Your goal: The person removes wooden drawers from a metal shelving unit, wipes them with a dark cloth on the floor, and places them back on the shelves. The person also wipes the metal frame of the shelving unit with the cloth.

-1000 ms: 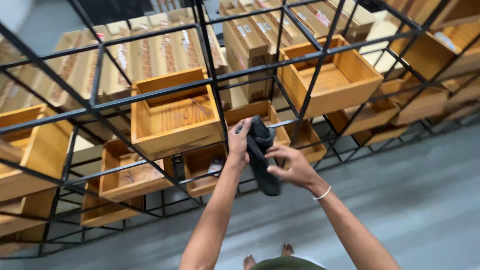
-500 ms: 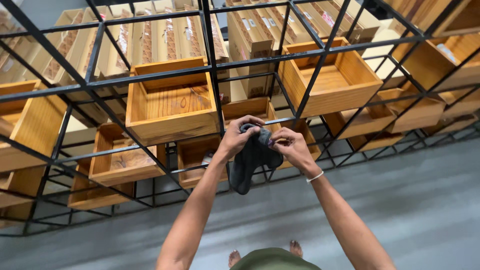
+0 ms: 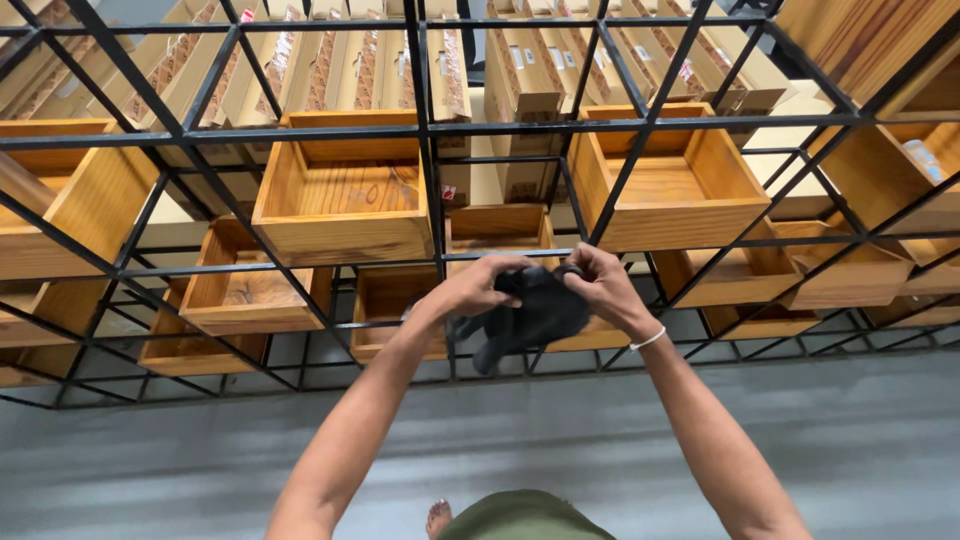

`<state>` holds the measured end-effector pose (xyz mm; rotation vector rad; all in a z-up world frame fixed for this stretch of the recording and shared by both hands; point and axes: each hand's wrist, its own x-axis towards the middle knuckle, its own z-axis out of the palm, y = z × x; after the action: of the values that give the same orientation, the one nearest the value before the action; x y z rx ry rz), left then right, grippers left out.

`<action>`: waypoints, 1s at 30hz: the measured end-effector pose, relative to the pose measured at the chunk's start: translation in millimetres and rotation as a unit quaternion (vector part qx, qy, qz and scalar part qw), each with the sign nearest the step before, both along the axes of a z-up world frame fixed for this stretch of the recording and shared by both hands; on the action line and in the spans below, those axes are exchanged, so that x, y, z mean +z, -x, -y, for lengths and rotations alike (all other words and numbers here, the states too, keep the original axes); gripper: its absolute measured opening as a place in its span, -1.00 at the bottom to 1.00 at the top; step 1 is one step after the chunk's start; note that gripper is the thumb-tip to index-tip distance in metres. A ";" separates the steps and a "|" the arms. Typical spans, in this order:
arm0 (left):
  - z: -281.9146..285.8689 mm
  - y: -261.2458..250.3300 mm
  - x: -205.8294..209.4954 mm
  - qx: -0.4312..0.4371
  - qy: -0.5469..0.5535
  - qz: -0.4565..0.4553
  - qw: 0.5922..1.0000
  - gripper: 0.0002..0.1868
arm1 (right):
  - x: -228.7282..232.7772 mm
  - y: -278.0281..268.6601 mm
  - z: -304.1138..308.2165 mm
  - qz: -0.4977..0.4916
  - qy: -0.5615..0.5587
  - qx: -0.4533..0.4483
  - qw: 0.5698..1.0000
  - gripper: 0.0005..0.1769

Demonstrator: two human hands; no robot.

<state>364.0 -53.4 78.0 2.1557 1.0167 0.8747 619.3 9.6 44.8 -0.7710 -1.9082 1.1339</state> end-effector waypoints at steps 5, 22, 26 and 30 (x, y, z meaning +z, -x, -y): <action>-12.2 8.1 -14.7 0.077 0.037 -0.108 0.990 -0.53 | 13.5 -25.9 -10.3 0.120 -0.081 0.036 0.989 -0.53; -20.0 -11.7 -86.6 -0.056 0.157 0.071 0.984 -0.50 | 35.0 -95.7 -28.1 0.461 -0.050 0.064 0.884 -0.66; 0.6 -25.5 -42.8 -0.135 0.394 0.342 0.842 -0.71 | 52.9 -132.2 -52.2 0.188 0.089 0.095 0.973 -0.67; 19.9 -47.9 -4.2 -0.051 0.385 0.495 0.777 -0.67 | -8.2 -136.5 -43.4 -0.219 0.253 -0.031 0.942 -0.48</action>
<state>411.9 -73.3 73.9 0.8145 0.5138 1.0817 755.8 52.9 36.6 -0.7570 -1.2258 1.6303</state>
